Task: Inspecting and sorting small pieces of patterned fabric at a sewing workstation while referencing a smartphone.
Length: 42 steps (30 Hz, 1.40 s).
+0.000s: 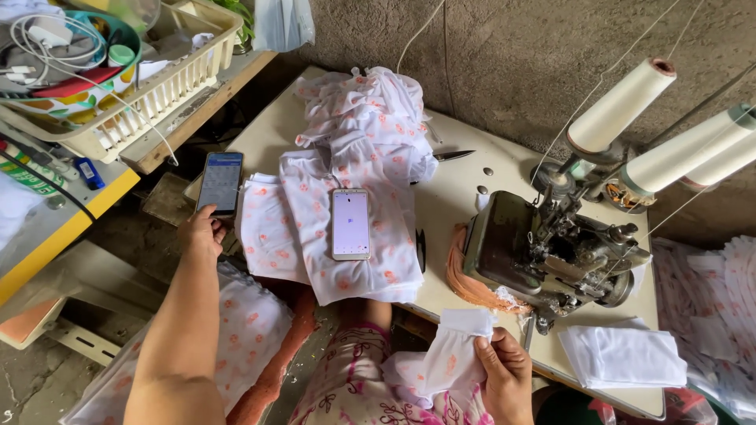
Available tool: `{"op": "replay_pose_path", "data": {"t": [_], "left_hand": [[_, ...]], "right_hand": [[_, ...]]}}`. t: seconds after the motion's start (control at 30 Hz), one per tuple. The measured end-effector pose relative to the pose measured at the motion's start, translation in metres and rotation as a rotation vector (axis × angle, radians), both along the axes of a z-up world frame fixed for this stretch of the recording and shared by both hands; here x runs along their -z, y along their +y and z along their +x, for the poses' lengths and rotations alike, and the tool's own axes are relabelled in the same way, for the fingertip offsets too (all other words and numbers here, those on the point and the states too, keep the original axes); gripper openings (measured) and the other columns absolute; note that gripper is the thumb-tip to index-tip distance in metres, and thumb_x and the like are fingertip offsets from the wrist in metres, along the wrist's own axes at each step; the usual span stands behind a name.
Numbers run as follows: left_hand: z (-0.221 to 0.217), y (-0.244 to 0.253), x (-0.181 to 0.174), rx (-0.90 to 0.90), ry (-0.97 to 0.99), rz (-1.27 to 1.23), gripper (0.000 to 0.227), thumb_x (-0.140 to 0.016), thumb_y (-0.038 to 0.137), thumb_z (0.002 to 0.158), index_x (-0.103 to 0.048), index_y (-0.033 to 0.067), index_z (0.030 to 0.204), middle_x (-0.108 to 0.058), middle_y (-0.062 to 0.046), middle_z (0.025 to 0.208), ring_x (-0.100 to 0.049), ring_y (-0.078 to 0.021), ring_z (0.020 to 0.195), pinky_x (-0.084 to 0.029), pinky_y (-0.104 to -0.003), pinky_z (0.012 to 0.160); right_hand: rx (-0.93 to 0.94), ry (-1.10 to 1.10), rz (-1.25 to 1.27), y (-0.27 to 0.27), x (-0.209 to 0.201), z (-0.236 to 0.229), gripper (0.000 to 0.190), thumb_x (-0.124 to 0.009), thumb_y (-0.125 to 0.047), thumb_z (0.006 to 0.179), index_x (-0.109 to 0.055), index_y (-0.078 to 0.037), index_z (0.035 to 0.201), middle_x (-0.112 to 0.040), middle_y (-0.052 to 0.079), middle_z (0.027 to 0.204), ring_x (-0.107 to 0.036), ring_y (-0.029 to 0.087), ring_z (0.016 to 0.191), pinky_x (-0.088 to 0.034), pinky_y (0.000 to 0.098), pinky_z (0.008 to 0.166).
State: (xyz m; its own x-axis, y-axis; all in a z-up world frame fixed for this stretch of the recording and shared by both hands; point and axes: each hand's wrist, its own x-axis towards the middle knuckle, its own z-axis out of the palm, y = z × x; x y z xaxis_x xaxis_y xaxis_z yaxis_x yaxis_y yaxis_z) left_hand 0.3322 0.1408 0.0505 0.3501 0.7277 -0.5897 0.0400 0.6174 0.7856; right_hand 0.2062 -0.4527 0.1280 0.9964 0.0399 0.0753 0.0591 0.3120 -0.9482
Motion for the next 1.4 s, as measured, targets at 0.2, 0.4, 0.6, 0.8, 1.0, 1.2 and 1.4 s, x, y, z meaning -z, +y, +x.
{"op": "replay_pose_path", "data": {"t": [0.2, 0.4, 0.6, 0.8, 1.0, 1.2, 1.4], "left_hand": [[0.0, -0.004, -0.013, 0.009, 0.089, 0.007, 0.016, -0.082, 0.018, 0.086, -0.071, 0.0107, 0.095, -0.057, -0.001, 0.078, -0.054, -0.0113, 0.068, -0.052, -0.029, 0.058], [-0.003, -0.014, -0.031, 0.015, 0.135, 0.046, 0.03, -0.085, 0.021, 0.084, -0.071, 0.0101, 0.109, -0.071, -0.01, 0.096, -0.068, -0.0177, 0.086, -0.06, -0.034, 0.069], [0.009, -0.02, -0.06, 0.132, 0.544, 0.779, 0.104, -0.086, 0.062, 0.09, -0.022, 0.0061, 0.151, -0.039, -0.03, 0.147, -0.042, -0.0478, 0.135, -0.043, -0.057, 0.108], [0.04, -0.029, -0.091, 0.68, 0.935, 0.971, 0.101, -0.083, 0.048, 0.08, -0.018, 0.0062, 0.144, -0.05, -0.025, 0.134, -0.055, -0.0429, 0.117, -0.051, -0.055, 0.089], [0.044, -0.034, -0.119, 0.758, 0.986, 0.883, 0.093, -0.079, 0.039, 0.088, -0.018, 0.0047, 0.149, -0.052, -0.025, 0.135, -0.056, -0.0424, 0.119, -0.06, -0.05, 0.081], [0.037, -0.022, -0.123, 0.873, 1.01, 0.932, 0.102, -0.09, 0.045, 0.079, -0.023, 0.0042, 0.143, -0.066, -0.024, 0.12, -0.072, -0.0414, 0.096, -0.064, -0.049, 0.068], [-0.034, -0.037, -0.131, 0.777, 0.888, 0.921, 0.087, -0.083, 0.04, 0.083, -0.031, -0.0028, 0.138, -0.07, -0.02, 0.104, -0.072, -0.0379, 0.093, -0.06, -0.046, 0.072]], "right_hand": [[0.004, 0.001, -0.028, 0.001, 0.001, 0.005, 0.009, -0.066, -0.007, 0.098, -0.07, 0.001, 0.097, -0.072, 0.008, 0.087, -0.063, 0.015, 0.082, -0.052, 0.0265, 0.072], [0.023, 0.01, -0.059, 0.0, -0.002, 0.005, 0.007, -0.066, -0.005, 0.098, -0.069, 0.001, 0.097, -0.072, 0.008, 0.087, -0.063, 0.014, 0.081, -0.051, 0.0258, 0.071], [0.062, -0.004, -0.041, -0.011, 0.006, 0.005, 0.006, -0.067, -0.004, 0.097, -0.07, 0.001, 0.097, -0.072, 0.008, 0.089, -0.063, 0.014, 0.085, -0.052, 0.0267, 0.076], [0.088, 0.056, -0.104, -0.006, -0.003, 0.0, 0.008, -0.068, -0.007, 0.097, -0.069, 0.0, 0.096, -0.074, 0.008, 0.089, -0.064, 0.015, 0.084, -0.053, 0.0289, 0.074], [0.084, 0.036, -0.118, -0.014, 0.004, 0.0, 0.012, -0.066, -0.004, 0.098, -0.067, 0.002, 0.088, -0.061, 0.003, 0.085, -0.056, 0.013, 0.078, -0.046, 0.0261, 0.068], [0.066, 0.082, -0.138, -0.009, -0.002, 0.002, 0.007, -0.068, -0.006, 0.098, -0.067, 0.0, 0.092, -0.063, 0.003, 0.077, -0.054, 0.011, 0.074, -0.045, 0.0244, 0.064], [0.046, 0.062, -0.158, -0.011, 0.003, 0.007, 0.01, -0.067, -0.005, 0.097, -0.071, 0.004, 0.097, -0.072, 0.009, 0.086, -0.061, 0.015, 0.08, -0.05, 0.0271, 0.068]]}}
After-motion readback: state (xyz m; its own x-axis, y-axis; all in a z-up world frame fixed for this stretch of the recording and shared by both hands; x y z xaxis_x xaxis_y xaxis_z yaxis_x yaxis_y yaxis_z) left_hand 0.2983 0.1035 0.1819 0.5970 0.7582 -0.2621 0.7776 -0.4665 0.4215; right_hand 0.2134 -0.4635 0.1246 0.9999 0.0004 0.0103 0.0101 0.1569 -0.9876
